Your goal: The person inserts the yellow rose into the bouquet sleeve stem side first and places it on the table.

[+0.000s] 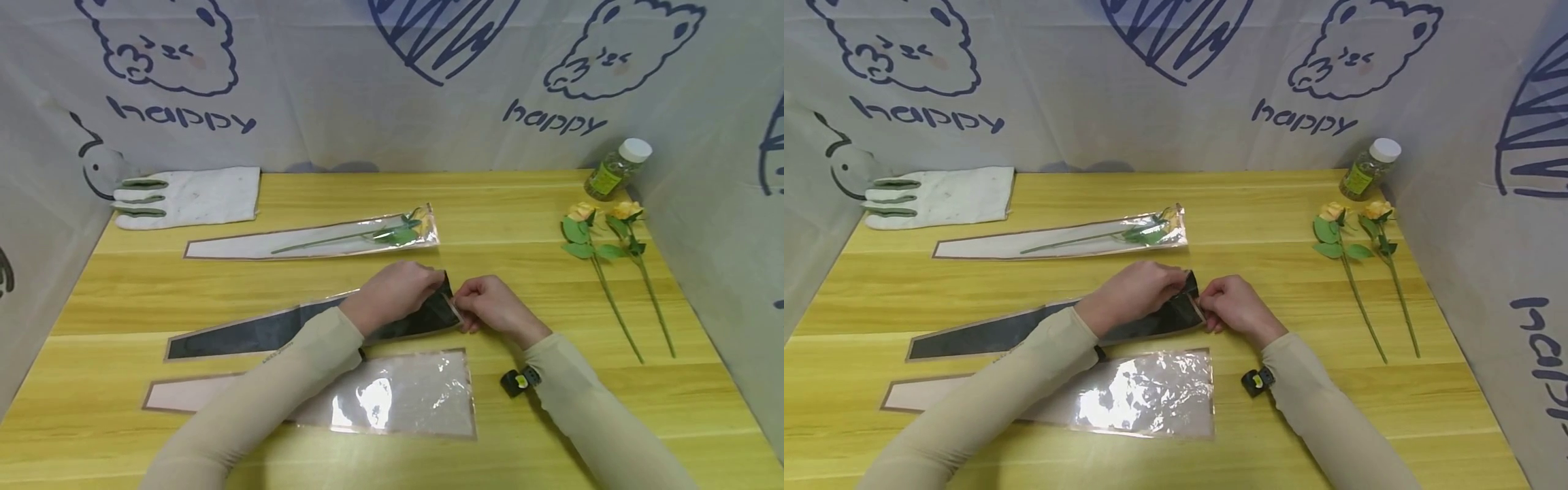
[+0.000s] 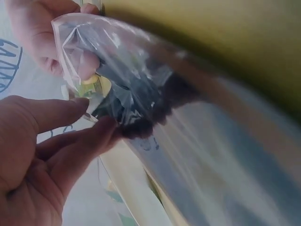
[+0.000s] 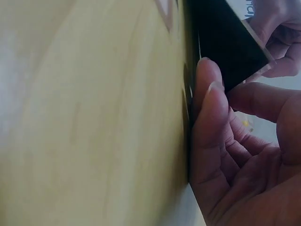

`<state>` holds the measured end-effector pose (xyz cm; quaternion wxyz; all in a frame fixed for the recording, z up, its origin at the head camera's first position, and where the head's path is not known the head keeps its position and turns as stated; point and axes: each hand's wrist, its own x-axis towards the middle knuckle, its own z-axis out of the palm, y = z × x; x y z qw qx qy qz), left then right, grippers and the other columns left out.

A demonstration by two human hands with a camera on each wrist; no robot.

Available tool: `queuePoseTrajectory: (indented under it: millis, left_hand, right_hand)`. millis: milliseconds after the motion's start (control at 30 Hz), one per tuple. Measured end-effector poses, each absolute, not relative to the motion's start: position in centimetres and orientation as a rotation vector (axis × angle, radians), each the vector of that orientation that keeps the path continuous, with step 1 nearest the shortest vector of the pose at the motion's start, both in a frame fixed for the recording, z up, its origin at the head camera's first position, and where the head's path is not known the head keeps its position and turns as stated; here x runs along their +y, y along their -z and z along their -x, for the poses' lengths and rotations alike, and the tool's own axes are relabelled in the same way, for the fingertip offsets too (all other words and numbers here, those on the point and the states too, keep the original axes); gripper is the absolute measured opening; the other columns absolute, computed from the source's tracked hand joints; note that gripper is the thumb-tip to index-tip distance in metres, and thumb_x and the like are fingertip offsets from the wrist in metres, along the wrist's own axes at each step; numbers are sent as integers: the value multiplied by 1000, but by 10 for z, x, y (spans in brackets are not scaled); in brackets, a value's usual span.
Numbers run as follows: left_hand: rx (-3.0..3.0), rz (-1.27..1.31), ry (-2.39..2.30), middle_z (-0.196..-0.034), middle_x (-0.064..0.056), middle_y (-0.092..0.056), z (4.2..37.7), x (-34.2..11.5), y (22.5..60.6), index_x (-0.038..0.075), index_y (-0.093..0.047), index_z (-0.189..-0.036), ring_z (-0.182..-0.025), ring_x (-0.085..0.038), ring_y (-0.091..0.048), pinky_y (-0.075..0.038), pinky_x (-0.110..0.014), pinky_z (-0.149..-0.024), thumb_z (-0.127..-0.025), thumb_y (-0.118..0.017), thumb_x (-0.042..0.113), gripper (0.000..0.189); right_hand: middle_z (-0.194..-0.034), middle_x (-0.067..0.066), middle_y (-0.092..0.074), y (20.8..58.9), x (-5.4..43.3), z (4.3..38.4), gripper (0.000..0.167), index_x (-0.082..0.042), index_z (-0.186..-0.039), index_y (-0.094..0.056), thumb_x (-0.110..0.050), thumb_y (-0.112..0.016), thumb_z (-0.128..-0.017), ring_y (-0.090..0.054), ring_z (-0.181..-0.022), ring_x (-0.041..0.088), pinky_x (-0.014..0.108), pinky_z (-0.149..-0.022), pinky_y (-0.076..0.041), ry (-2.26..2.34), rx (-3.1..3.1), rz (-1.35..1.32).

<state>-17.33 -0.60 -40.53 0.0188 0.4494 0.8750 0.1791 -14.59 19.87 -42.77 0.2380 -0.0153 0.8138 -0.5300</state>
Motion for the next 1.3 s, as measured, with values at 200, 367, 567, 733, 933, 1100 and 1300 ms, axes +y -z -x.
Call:
queuePoseTrajectory:
  millis: [200, 367, 567, 733, 933, 1100, 1300]
  left_hand:
    - [2653, -1446, -678, -73, 2, -61, 176, -14, 407, 7, -59, -83, -67, -15, -58, -49, -29, -61, -94, -61, 0, 14]
    - [2619, -1463, -722, -73, 1, -62, 176, -18, 407, 7, -59, -83, -66, -13, -58, -48, -29, -59, -95, -59, -1, 14]
    - [2597, -1474, -735, -74, 0, -62, 175, -19, 408, 7, -59, -86, -66, -13, -57, -48, -29, -59, -97, -58, 1, 12]
    - [2626, -1520, -653, -72, 2, -60, 175, -19, 409, 8, -58, -91, -65, -13, -60, -49, -28, -57, -99, -55, 5, 9]
    - [2665, -1564, -572, -76, -2, -67, 175, -19, 410, 9, -63, -101, -64, -16, -64, -52, -32, -57, -98, -55, 2, 11]
    - [2660, -1618, -583, -91, -1, -73, 176, -19, 410, 11, -71, -106, -74, -14, -68, -55, -31, -65, -96, -56, -1, 22]
    - [2667, -1627, -617, -122, -8, -67, 176, -21, 407, 9, -73, -96, -90, -22, -70, -56, -33, -76, -98, -61, 10, 13]
  right_hand:
    - [-70, 13, -65, 428, 200, 146, 13, 9, -90, -64, 0, -55, -93, -63, -53, 19, 29, -50, -54, 1426, 2213, 29]
    - [-70, 14, -65, 426, 200, 147, 13, 8, -89, -64, 0, -55, -94, -64, -54, 20, 29, -50, -54, 1431, 2186, 23]
    - [-68, 12, -63, 424, 200, 147, 15, 8, -89, -64, -2, -54, -95, -64, -55, 19, 29, -51, -54, 1439, 2189, 36]
    - [-69, 14, -66, 428, 201, 145, 15, 8, -88, -63, 0, -53, -95, -65, -58, 19, 30, -53, -55, 1481, 2191, 43]
    - [-74, 18, -68, 430, 199, 142, 14, 10, -91, -61, 3, -51, -96, -67, -61, 21, 31, -54, -57, 1513, 2157, 34]
    - [-75, 18, -68, 430, 198, 143, 14, 10, -92, -62, 1, -53, -97, -67, -61, 22, 32, -55, -57, 1511, 2160, 25]
    - [-73, 14, -65, 429, 197, 144, 16, 10, -91, -62, -2, -55, -97, -65, -59, 20, 30, -54, -56, 1484, 2183, 18]
